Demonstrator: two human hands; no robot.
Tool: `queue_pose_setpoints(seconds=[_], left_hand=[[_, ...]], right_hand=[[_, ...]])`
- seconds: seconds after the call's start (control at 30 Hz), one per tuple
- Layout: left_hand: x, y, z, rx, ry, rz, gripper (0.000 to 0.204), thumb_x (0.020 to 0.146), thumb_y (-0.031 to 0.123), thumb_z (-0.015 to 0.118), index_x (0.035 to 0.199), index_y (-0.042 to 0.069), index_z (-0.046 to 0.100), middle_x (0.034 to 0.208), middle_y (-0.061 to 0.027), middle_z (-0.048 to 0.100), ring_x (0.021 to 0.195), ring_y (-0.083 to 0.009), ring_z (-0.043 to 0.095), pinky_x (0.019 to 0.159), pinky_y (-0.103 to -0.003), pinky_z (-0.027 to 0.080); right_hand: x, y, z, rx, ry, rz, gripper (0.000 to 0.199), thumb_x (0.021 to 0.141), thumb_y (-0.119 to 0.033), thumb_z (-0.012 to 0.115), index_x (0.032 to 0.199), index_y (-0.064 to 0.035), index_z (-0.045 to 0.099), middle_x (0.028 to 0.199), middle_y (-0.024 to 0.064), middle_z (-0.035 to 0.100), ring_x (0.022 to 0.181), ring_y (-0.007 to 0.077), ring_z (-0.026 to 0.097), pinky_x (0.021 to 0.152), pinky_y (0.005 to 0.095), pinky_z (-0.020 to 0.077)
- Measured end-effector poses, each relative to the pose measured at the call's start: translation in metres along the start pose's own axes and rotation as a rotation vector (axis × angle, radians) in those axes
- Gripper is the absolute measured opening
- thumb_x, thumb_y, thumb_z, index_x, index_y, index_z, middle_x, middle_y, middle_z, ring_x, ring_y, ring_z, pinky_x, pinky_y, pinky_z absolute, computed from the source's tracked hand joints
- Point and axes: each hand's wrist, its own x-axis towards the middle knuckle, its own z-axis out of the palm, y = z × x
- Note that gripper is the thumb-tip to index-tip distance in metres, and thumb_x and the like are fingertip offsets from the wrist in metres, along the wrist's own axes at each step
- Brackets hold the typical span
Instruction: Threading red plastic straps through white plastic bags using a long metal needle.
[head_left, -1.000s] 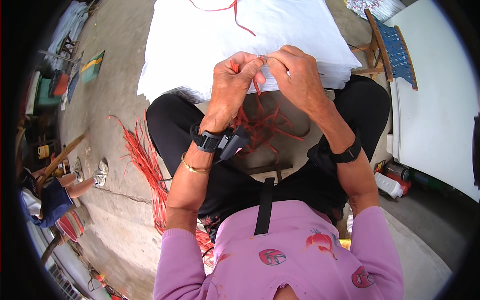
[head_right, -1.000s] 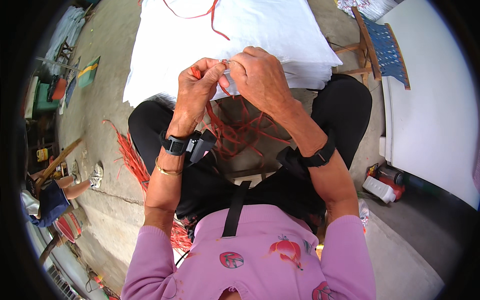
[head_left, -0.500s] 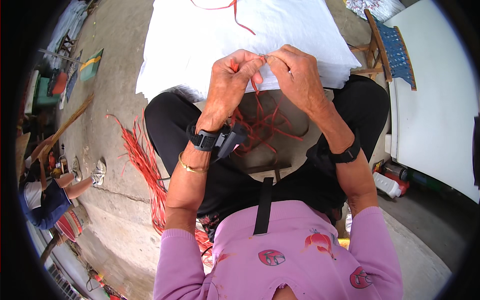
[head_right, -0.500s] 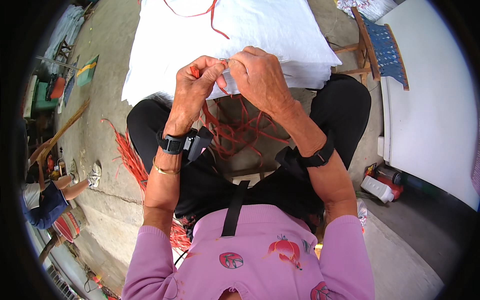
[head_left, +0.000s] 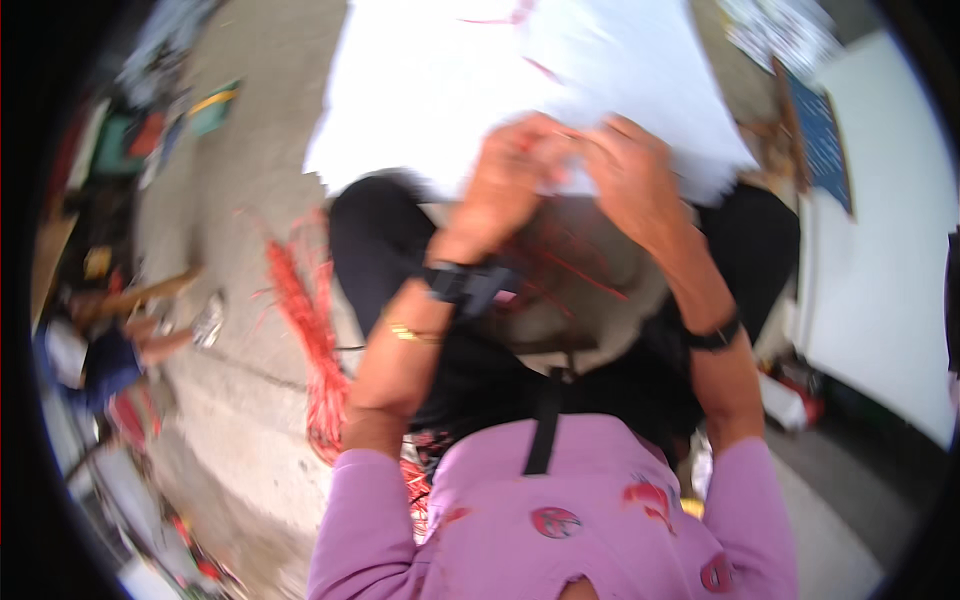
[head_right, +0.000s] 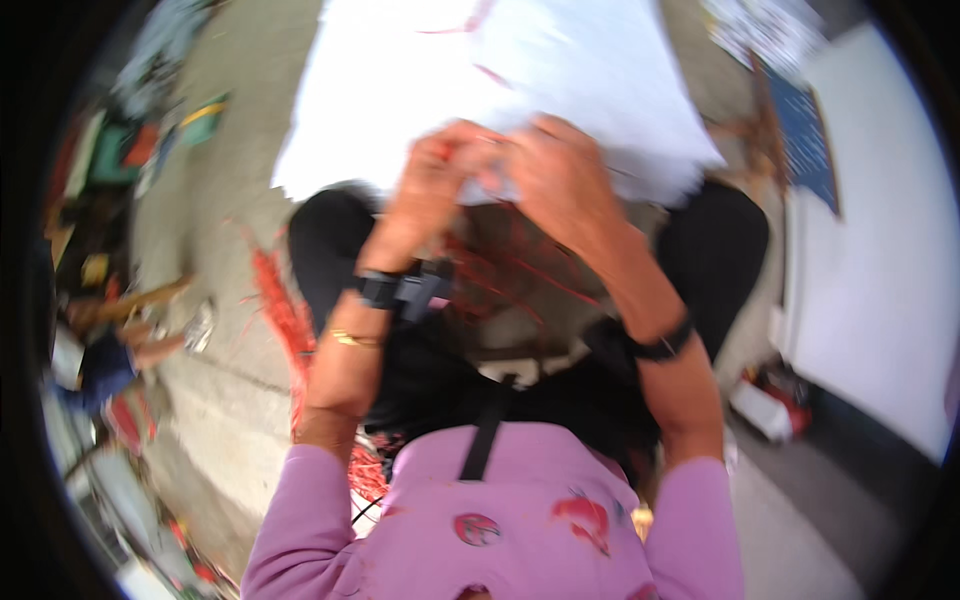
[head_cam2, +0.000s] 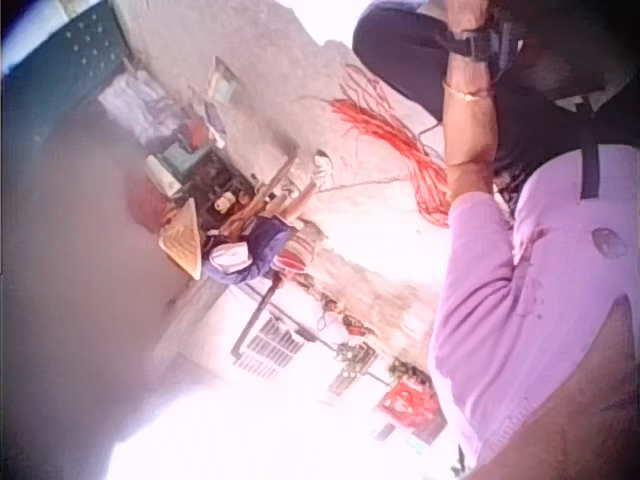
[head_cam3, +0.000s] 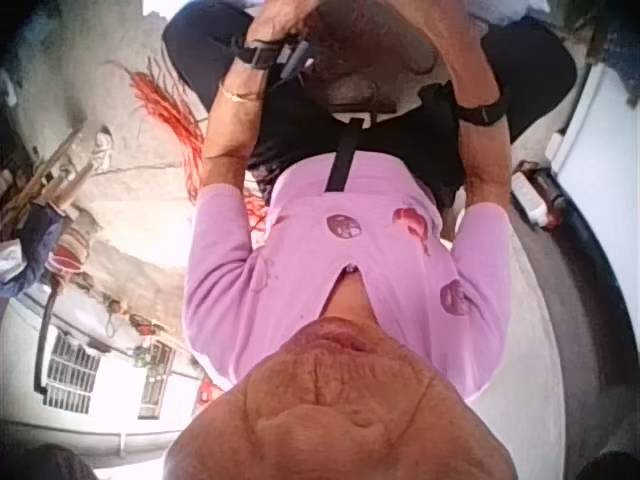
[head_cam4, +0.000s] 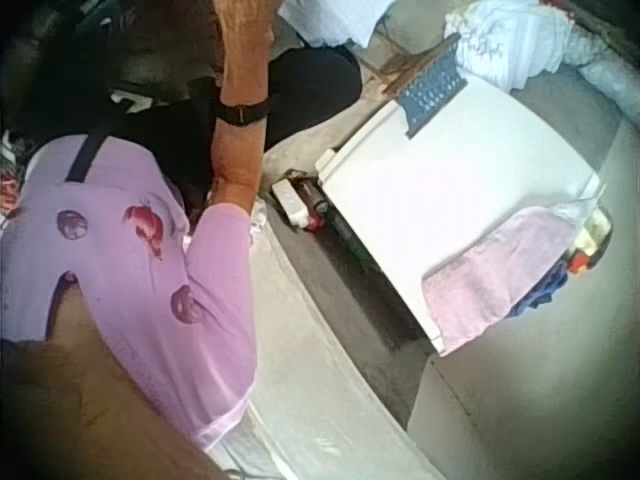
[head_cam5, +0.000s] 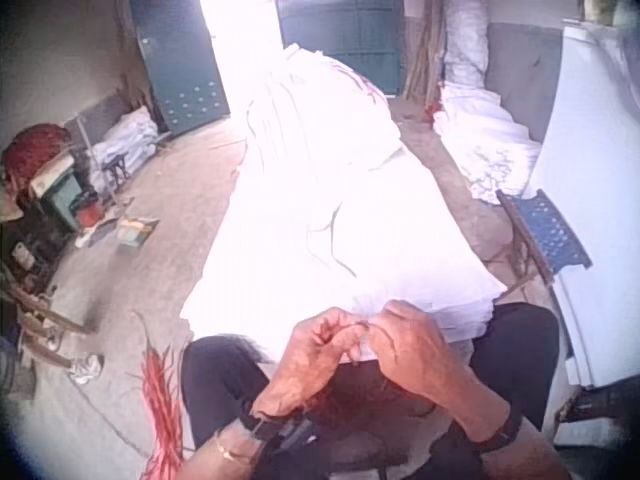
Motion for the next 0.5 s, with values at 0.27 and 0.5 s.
queue_pose_setpoints(seconds=[0.27, 0.5], left_hand=[[0.01, -0.015, 0.027, -0.139, 0.227, 0.208, 0.017, 0.087, 0.007, 0.053, 0.071, 0.001, 0.051, 0.057, -0.0028, 0.05, 0.05, -0.0071, 0.047, 0.047, -0.024, 0.04], [0.016, -0.017, 0.024, -0.571, 0.158, -0.031, 0.013, 0.087, 0.011, 0.052, 0.076, 0.004, 0.053, 0.054, -0.0041, 0.053, 0.04, -0.0051, 0.036, 0.037, -0.021, 0.027]], right_hand=[[-0.01, -0.022, -0.01, -0.299, 0.275, -0.196, 0.017, 0.082, 0.001, 0.05, 0.097, 0.0006, 0.058, 0.084, 0.0145, 0.056, 0.076, 0.0307, 0.051, 0.069, 0.04, 0.0416], [-0.015, 0.015, 0.002, 0.713, 0.114, 0.708, 0.038, 0.095, -0.029, 0.043, 0.113, 0.0023, 0.056, 0.083, 0.0024, 0.054, 0.07, 0.008, 0.042, 0.068, 0.0251, 0.0382]])
